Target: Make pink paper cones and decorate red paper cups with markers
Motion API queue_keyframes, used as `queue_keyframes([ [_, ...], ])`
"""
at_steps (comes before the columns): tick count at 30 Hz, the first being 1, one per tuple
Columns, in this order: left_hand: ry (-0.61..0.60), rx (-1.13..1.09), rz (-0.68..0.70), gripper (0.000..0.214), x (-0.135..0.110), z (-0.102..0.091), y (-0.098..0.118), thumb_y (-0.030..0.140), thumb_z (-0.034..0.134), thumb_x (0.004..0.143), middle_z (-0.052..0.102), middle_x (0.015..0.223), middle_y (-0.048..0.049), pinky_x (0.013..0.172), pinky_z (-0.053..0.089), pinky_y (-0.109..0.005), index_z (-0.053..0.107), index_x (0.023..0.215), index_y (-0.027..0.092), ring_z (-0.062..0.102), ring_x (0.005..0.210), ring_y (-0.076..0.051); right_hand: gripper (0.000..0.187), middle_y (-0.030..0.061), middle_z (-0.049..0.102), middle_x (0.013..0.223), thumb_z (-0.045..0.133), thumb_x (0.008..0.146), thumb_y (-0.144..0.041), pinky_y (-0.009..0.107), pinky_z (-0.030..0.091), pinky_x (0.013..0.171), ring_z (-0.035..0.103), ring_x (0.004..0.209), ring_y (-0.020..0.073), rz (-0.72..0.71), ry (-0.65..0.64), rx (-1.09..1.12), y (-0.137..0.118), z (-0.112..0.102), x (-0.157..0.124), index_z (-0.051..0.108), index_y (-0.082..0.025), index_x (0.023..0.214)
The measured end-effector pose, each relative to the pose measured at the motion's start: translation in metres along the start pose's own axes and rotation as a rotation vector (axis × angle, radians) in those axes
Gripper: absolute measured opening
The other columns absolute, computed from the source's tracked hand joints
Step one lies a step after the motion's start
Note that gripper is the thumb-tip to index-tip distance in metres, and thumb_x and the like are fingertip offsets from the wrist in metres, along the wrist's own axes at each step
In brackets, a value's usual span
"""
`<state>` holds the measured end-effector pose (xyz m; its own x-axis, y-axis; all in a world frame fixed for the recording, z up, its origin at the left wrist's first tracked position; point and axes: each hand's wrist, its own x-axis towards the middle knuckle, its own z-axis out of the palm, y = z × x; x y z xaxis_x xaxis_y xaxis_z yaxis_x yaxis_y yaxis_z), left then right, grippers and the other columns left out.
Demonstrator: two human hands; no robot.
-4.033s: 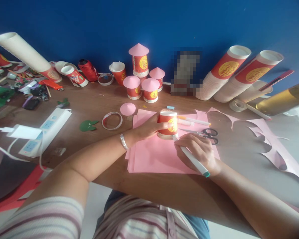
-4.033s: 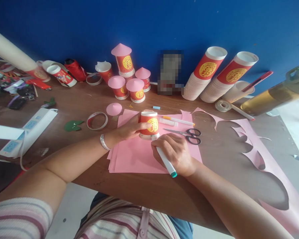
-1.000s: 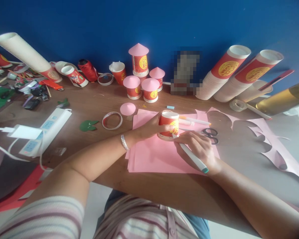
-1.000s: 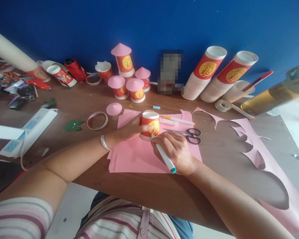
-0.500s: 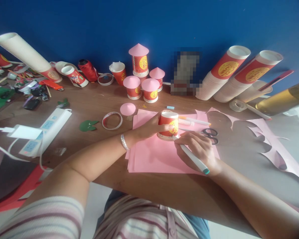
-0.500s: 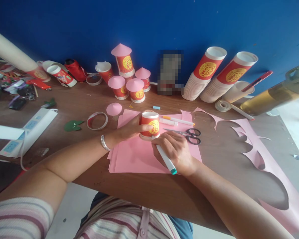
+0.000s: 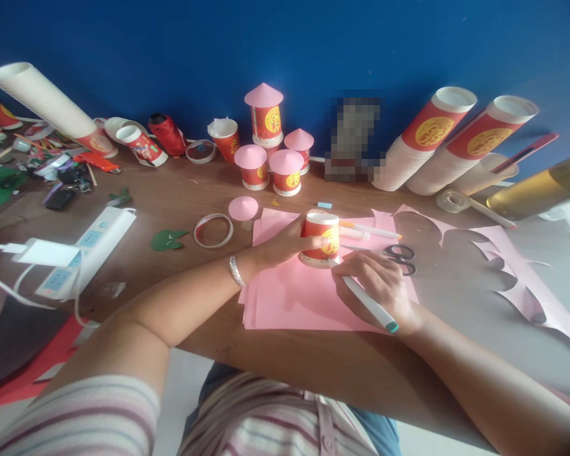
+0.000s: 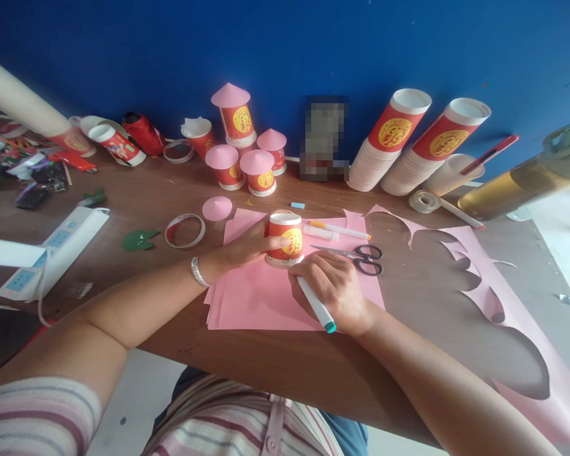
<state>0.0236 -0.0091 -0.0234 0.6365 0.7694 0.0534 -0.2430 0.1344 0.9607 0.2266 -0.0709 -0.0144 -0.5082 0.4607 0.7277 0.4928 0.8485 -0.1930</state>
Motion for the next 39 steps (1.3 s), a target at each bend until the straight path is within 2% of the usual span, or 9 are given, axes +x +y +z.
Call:
queue_keyframes([
  [4,0.019,-0.040,-0.007,0.026,0.000,0.003,0.002,0.034,0.077,0.085,0.070,0.088,-0.0057,0.075,0.054,-0.027,0.069,0.102,0.016,0.066,0.081,-0.017,0.023,-0.0003,0.066,0.072,0.063,0.087,0.002,0.029,0.051,0.060,0.064,0.062,0.0157,-0.007,0.002,0.015,0.001,0.001,-0.001,0.060,-0.020,0.094],
  [14,-0.003,0.042,0.012,0.022,0.000,0.003,0.004,0.037,0.072,0.090,0.072,0.085,-0.0071,0.079,0.055,-0.028,0.069,0.085,0.015,0.067,0.084,-0.017,0.023,0.0017,0.068,0.074,0.064,0.086,0.002,0.030,0.051,0.059,0.064,0.063,0.0171,-0.015,-0.005,0.013,0.001,0.000,0.001,0.061,-0.019,0.096],
  [22,0.009,0.001,-0.001,0.023,0.000,0.002,0.001,0.037,0.076,0.087,0.072,0.086,-0.0062,0.078,0.056,-0.028,0.069,0.088,0.016,0.068,0.082,-0.017,0.022,0.0022,0.069,0.076,0.064,0.089,0.000,0.029,0.050,0.060,0.066,0.065,0.0172,0.000,-0.012,0.034,0.002,-0.001,0.000,0.064,-0.019,0.100],
  [28,0.025,-0.041,-0.028,0.027,0.001,-0.002,-0.004,0.034,0.079,0.085,0.074,0.095,-0.0081,0.078,0.056,-0.029,0.069,0.103,0.016,0.069,0.085,-0.019,0.021,-0.0006,0.068,0.072,0.063,0.091,-0.002,0.027,0.050,0.060,0.066,0.063,0.0152,0.016,-0.002,-0.016,0.002,-0.003,0.003,0.066,-0.021,0.100],
  [34,-0.033,-0.072,-0.021,0.025,0.002,-0.005,-0.007,0.034,0.076,0.086,0.074,0.093,-0.0074,0.078,0.055,-0.028,0.069,0.102,0.016,0.069,0.085,-0.018,0.020,-0.0001,0.069,0.074,0.063,0.090,-0.002,0.027,0.054,0.062,0.066,0.063,0.0144,0.016,0.013,-0.032,0.002,-0.003,0.005,0.063,-0.020,0.096],
  [39,-0.005,-0.076,-0.037,0.029,0.001,-0.003,-0.005,0.035,0.078,0.083,0.073,0.092,-0.0078,0.077,0.055,-0.028,0.070,0.103,0.016,0.068,0.083,-0.018,0.020,0.0001,0.069,0.075,0.063,0.090,-0.003,0.027,0.054,0.060,0.067,0.064,0.0154,0.024,0.015,-0.051,0.001,-0.004,0.005,0.063,-0.021,0.097],
])
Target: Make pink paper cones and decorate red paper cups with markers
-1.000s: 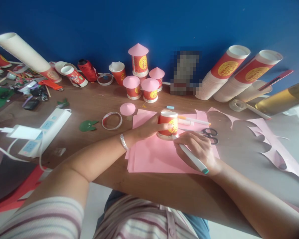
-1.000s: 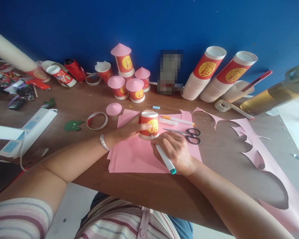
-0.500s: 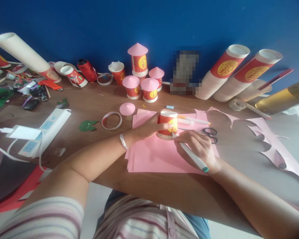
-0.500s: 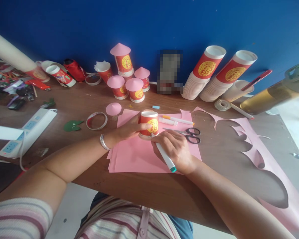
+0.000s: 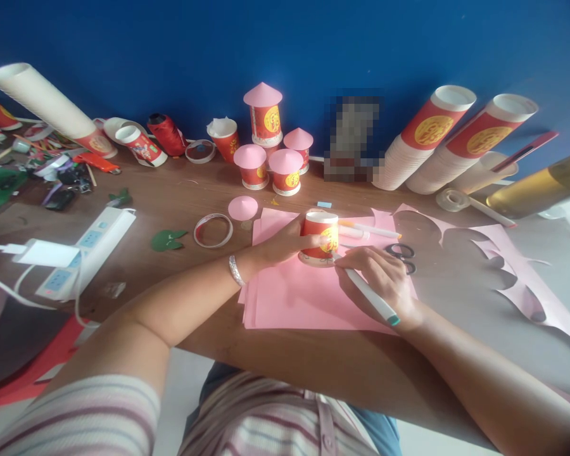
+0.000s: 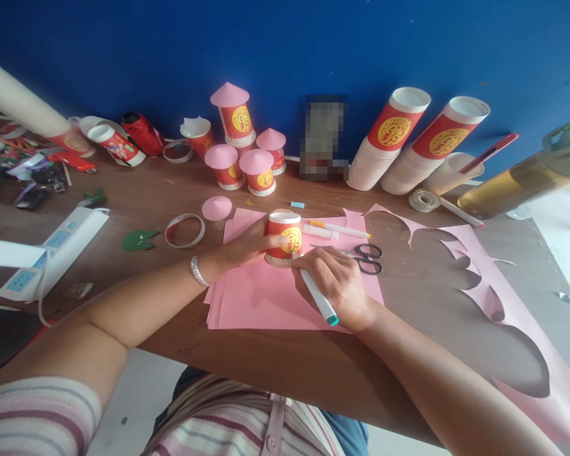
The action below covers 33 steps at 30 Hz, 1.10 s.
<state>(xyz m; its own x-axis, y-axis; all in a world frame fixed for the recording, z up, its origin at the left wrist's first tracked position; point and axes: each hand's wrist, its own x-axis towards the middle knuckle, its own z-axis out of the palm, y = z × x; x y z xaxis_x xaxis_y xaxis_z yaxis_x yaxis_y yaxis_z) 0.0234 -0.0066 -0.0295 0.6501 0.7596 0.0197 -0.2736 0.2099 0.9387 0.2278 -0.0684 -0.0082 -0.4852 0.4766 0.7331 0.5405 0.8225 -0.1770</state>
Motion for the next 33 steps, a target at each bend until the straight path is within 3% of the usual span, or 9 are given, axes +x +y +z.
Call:
queue_keyframes([
  [6,0.018,-0.036,-0.013,0.035,-0.002,0.004,0.006,0.033,0.078,0.084,0.072,0.102,-0.0086,0.081,0.056,-0.029,0.070,0.112,0.016,0.068,0.091,-0.019,0.023,-0.0008,0.067,0.072,0.062,0.086,0.000,0.027,0.054,0.060,0.068,0.065,0.0160,0.000,0.044,0.020,0.000,-0.002,-0.002,0.061,-0.022,0.093],
  [15,0.080,-0.073,-0.003,0.025,-0.002,0.000,0.005,0.032,0.078,0.083,0.068,0.090,-0.0049,0.071,0.056,-0.026,0.068,0.099,0.016,0.066,0.083,-0.017,0.024,-0.0019,0.066,0.070,0.062,0.086,-0.001,0.030,0.058,0.062,0.070,0.067,0.0172,-0.014,0.027,0.069,-0.002,-0.004,-0.001,0.060,-0.024,0.094],
  [24,0.145,-0.026,-0.022,0.020,-0.005,0.006,0.013,0.033,0.076,0.083,0.068,0.089,-0.0051,0.073,0.057,-0.028,0.067,0.090,0.017,0.067,0.086,-0.019,0.029,-0.0028,0.067,0.071,0.063,0.082,0.002,0.035,0.067,0.077,0.076,0.074,0.0193,-0.057,0.014,0.127,-0.005,0.001,-0.003,0.061,-0.023,0.097],
  [33,0.115,-0.078,-0.032,0.024,-0.005,0.003,0.009,0.032,0.076,0.081,0.065,0.088,-0.0039,0.075,0.054,-0.030,0.065,0.095,0.016,0.063,0.084,-0.018,0.026,-0.0020,0.067,0.074,0.062,0.086,0.000,0.038,0.068,0.087,0.066,0.061,0.0134,-0.067,-0.028,0.214,-0.012,0.002,-0.002,0.060,-0.022,0.100],
])
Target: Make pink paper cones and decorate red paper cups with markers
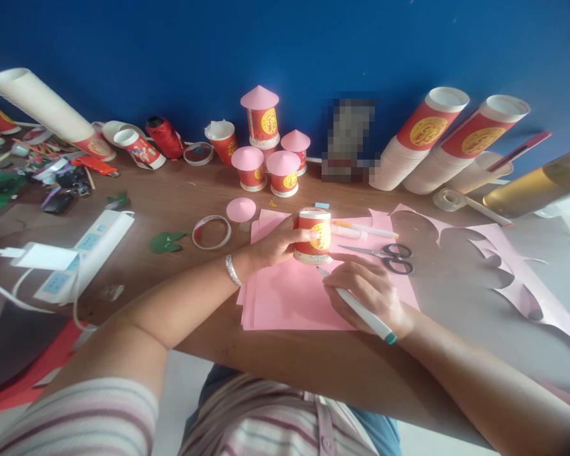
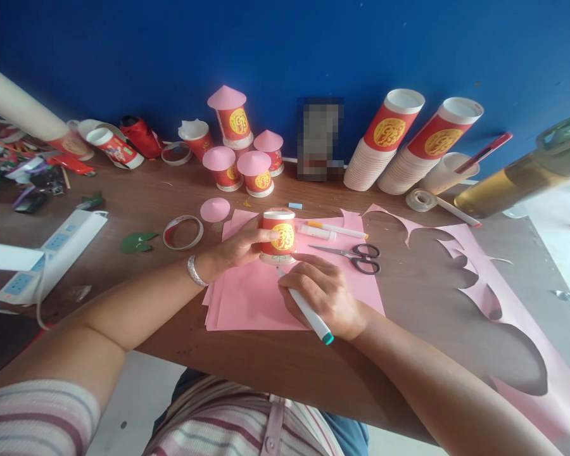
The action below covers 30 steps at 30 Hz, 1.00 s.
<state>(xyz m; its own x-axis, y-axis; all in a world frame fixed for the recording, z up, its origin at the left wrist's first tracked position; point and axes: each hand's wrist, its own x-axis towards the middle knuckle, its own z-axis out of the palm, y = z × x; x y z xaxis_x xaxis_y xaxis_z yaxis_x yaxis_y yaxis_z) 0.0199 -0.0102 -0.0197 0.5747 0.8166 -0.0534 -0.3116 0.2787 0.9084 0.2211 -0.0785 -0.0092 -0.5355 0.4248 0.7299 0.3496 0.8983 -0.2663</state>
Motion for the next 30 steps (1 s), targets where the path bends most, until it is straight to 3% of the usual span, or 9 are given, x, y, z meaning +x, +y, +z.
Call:
queue_keyframes([
  [4,0.012,0.024,0.003,0.037,-0.001,0.000,0.000,0.036,0.085,0.076,0.062,0.088,-0.0024,0.074,0.052,-0.028,0.063,0.100,0.016,0.060,0.083,-0.016,0.026,-0.0017,0.069,0.076,0.062,0.088,0.000,0.039,0.068,0.088,0.068,0.065,0.0139,-0.003,-0.023,0.018,-0.003,-0.001,0.000,0.061,-0.022,0.102],
  [10,0.109,0.005,-0.005,0.061,0.001,-0.001,-0.005,0.036,0.092,0.070,0.065,0.106,-0.0050,0.079,0.051,-0.028,0.062,0.120,0.019,0.062,0.094,-0.017,0.025,-0.0022,0.068,0.077,0.063,0.088,-0.001,0.043,0.067,0.093,0.069,0.065,0.0144,-0.005,-0.037,0.035,-0.001,-0.001,0.000,0.062,-0.022,0.102],
  [20,-0.046,-0.118,0.024,0.038,0.006,-0.003,-0.007,0.042,0.077,0.086,0.073,0.119,-0.0144,0.095,0.054,-0.040,0.070,0.113,0.016,0.069,0.112,-0.028,0.024,-0.0026,0.064,0.077,0.063,0.088,0.000,0.046,0.067,0.097,0.062,0.061,0.0122,-0.013,-0.032,0.035,0.000,-0.001,0.001,0.061,-0.021,0.100],
  [23,-0.038,-0.112,0.021,0.040,0.005,-0.001,-0.007,0.045,0.081,0.083,0.074,0.108,-0.0113,0.088,0.055,-0.035,0.069,0.106,0.015,0.070,0.102,-0.024,0.023,-0.0017,0.064,0.076,0.064,0.088,0.000,0.048,0.066,0.098,0.062,0.062,0.0126,-0.022,-0.036,0.053,-0.001,0.000,0.000,0.061,-0.019,0.100],
  [27,0.010,-0.067,0.016,0.047,0.004,-0.001,-0.009,0.046,0.090,0.074,0.066,0.083,0.0000,0.077,0.052,-0.027,0.064,0.098,0.016,0.064,0.077,-0.013,0.020,-0.0020,0.064,0.075,0.064,0.089,-0.001,0.049,0.066,0.099,0.062,0.061,0.0129,-0.040,-0.046,0.055,-0.002,0.001,0.001,0.061,-0.019,0.099],
  [30,0.003,-0.044,0.005,0.049,0.005,-0.001,-0.009,0.047,0.091,0.073,0.065,0.083,0.0012,0.073,0.051,-0.026,0.063,0.098,0.016,0.062,0.074,-0.011,0.022,-0.0020,0.065,0.075,0.065,0.087,-0.001,0.043,0.067,0.094,0.063,0.061,0.0130,-0.045,-0.016,0.010,0.000,0.000,0.001,0.062,-0.019,0.098],
])
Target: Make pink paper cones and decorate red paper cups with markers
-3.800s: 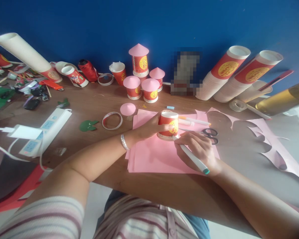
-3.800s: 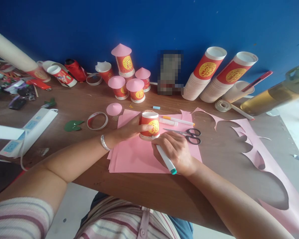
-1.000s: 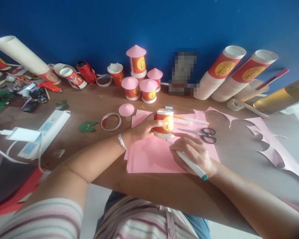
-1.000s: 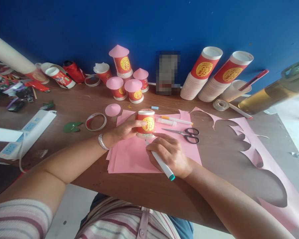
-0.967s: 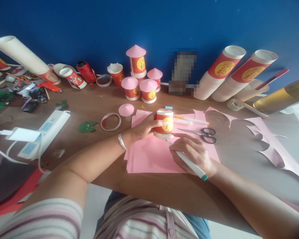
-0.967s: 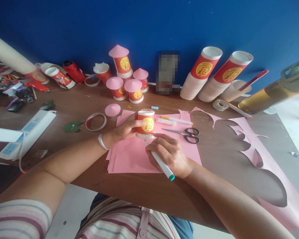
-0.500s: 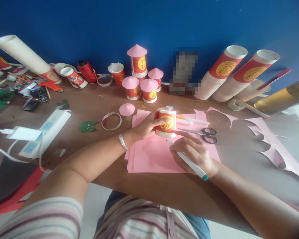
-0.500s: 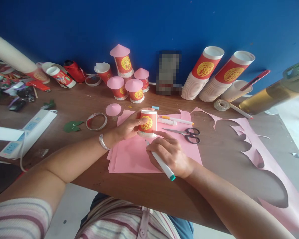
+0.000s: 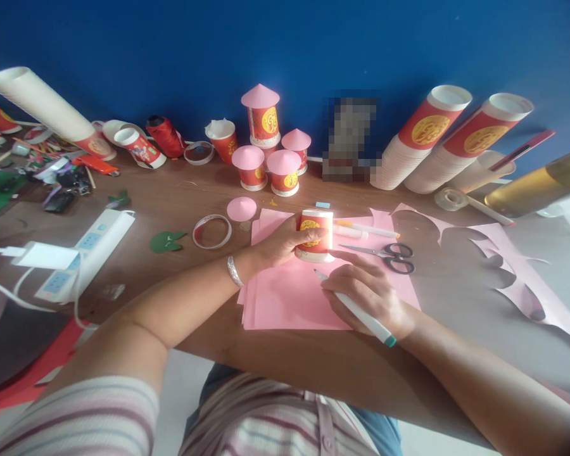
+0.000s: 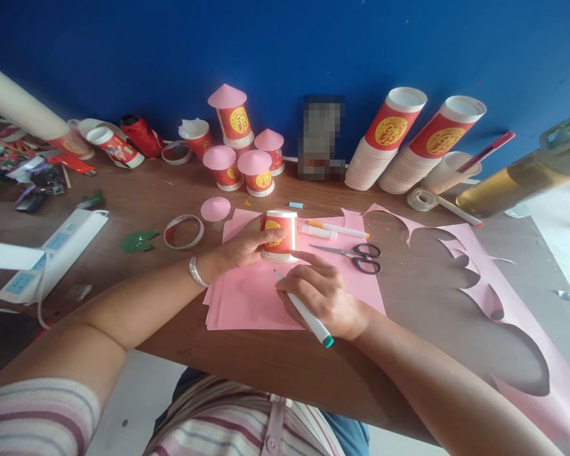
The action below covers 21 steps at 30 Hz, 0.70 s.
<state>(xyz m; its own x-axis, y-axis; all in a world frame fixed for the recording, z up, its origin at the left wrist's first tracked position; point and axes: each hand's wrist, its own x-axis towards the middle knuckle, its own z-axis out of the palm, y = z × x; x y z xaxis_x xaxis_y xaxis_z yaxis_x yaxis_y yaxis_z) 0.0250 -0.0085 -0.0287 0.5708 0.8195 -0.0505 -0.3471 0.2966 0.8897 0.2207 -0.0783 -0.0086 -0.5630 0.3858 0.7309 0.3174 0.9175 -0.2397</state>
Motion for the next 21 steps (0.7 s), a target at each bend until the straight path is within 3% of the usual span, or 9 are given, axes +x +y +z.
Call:
queue_keyframes([
  [4,-0.004,-0.004,0.000,0.043,0.0005,-0.0005,0.0009,0.045,0.088,0.076,0.065,0.083,0.0001,0.074,0.052,-0.026,0.065,0.097,0.015,0.063,0.075,-0.012,0.025,-0.0007,0.068,0.076,0.065,0.087,-0.001,0.032,0.065,0.072,0.069,0.067,0.0155,0.055,0.080,-0.081,0.0054,-0.0008,-0.0033,0.062,-0.021,0.101],
  [7,-0.014,-0.018,0.001,0.042,0.0010,-0.0016,0.0008,0.043,0.088,0.076,0.068,0.084,-0.0033,0.074,0.054,-0.027,0.066,0.098,0.014,0.065,0.077,-0.015,0.021,-0.0004,0.069,0.077,0.065,0.090,-0.003,0.027,0.057,0.060,0.068,0.064,0.0141,0.117,0.065,-0.090,0.0078,-0.0011,-0.0064,0.061,-0.022,0.101],
  [13,-0.070,-0.029,0.029,0.038,0.0010,-0.0039,-0.0008,0.041,0.085,0.081,0.072,0.092,-0.0086,0.076,0.055,-0.028,0.071,0.103,0.013,0.068,0.083,-0.018,0.019,-0.0002,0.069,0.077,0.066,0.090,-0.003,0.026,0.053,0.059,0.066,0.061,0.0131,0.122,0.052,-0.083,0.0076,-0.0014,-0.0090,0.062,-0.019,0.100],
  [21,-0.114,-0.040,0.036,0.035,0.0022,-0.0068,-0.0022,0.040,0.082,0.085,0.072,0.096,-0.0089,0.078,0.054,-0.027,0.072,0.106,0.014,0.067,0.084,-0.017,0.020,-0.0014,0.066,0.074,0.066,0.090,-0.002,0.026,0.049,0.056,0.062,0.058,0.0120,0.131,0.057,-0.095,0.0087,0.0007,-0.0099,0.061,-0.020,0.097],
])
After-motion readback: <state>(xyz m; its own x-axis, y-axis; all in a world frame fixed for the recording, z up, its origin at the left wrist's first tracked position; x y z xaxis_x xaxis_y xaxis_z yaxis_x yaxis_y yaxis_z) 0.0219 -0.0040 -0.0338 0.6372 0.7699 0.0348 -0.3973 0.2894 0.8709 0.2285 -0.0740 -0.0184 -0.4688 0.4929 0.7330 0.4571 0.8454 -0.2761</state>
